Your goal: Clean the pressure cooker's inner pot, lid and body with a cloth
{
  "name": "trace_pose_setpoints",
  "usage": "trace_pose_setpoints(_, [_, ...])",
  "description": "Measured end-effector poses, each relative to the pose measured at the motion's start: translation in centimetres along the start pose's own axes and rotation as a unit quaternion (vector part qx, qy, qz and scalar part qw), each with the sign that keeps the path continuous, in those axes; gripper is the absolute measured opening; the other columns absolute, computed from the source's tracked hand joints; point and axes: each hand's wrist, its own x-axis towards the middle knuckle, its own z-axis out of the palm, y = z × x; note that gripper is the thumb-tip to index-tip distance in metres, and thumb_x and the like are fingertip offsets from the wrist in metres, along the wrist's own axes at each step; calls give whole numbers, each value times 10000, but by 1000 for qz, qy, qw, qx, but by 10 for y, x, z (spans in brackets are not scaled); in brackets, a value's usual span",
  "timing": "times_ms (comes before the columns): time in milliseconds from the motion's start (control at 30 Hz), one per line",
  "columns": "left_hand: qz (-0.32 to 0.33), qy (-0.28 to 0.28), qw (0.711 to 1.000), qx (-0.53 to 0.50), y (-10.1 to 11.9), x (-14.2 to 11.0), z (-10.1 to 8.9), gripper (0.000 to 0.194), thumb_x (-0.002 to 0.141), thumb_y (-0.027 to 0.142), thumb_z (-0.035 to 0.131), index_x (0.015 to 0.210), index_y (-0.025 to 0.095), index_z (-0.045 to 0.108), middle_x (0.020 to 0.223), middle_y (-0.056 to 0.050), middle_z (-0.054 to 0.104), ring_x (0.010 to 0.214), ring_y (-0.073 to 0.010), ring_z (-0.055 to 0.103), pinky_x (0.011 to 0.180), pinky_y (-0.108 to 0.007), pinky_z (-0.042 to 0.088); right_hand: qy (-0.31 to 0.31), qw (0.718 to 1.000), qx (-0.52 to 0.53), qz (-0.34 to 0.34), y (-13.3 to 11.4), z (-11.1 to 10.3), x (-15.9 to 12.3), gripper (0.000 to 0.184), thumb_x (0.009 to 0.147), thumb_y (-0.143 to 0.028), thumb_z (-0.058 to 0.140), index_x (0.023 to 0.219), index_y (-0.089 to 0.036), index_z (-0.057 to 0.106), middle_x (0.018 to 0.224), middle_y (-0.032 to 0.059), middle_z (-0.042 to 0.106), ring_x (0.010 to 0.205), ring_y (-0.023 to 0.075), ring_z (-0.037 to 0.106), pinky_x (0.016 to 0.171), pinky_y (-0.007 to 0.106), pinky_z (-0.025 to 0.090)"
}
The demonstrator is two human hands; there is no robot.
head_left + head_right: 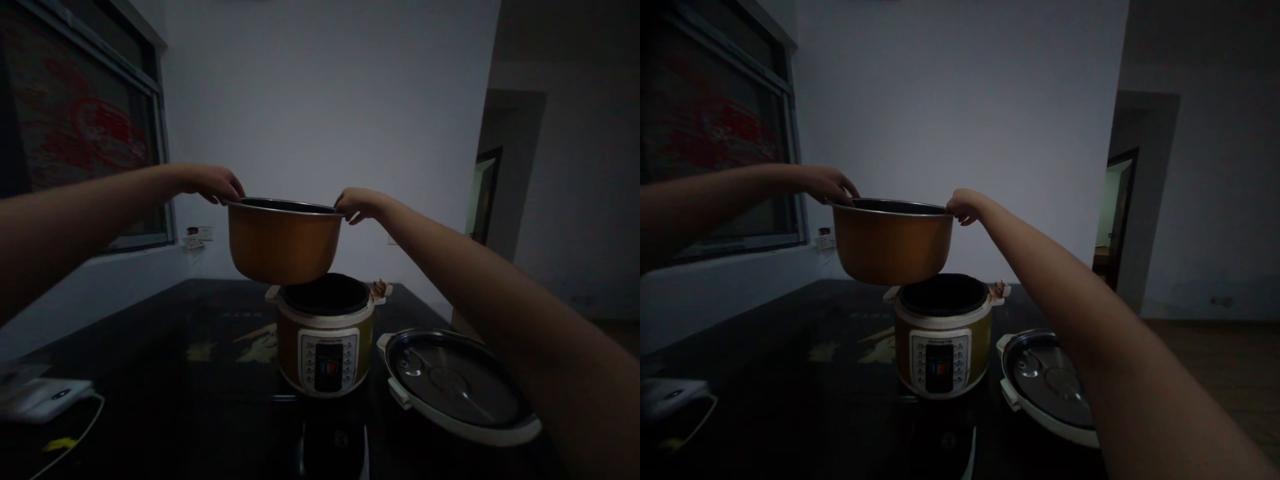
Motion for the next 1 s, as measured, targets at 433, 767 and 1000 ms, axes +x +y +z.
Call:
trace_pose_setpoints(433, [-67, -205, 976, 36, -122, -66, 2, 356, 855, 202, 526, 1161, 36, 601, 864, -28, 680, 779, -99, 607, 782, -243, 445, -116, 989, 49, -78, -78, 92, 12, 325, 842, -100, 579, 1167, -96, 581, 830, 73, 640, 682, 141, 627, 668, 303, 549])
trace_pose_setpoints(767, [-196, -385, 901, -24, -139, -102, 47, 404, 599, 229, 744, 999, 214, 691, 854, -76, 731, 840, -262, 677, 738, -325, 528, -164, 975, 117, -96, -79, 143, -16, 381, 795, -2, 542, 1150, -122, 609, 681, 12, 569, 519, 73, 500, 489, 182, 433])
trace_pose_setpoints(1000, [-242, -451, 856, -71, -131, -115, 73, 480, 480, 157, 795, 947, 233, 714, 761, -87, 733, 738, -300, 676, 651, -367, 540, -189, 969, 140, -76, -66, 175, -39, 406, 770, 9, 516, 1138, -133, 611, 593, -32, 508, 461, 69, 472, 468, 183, 448])
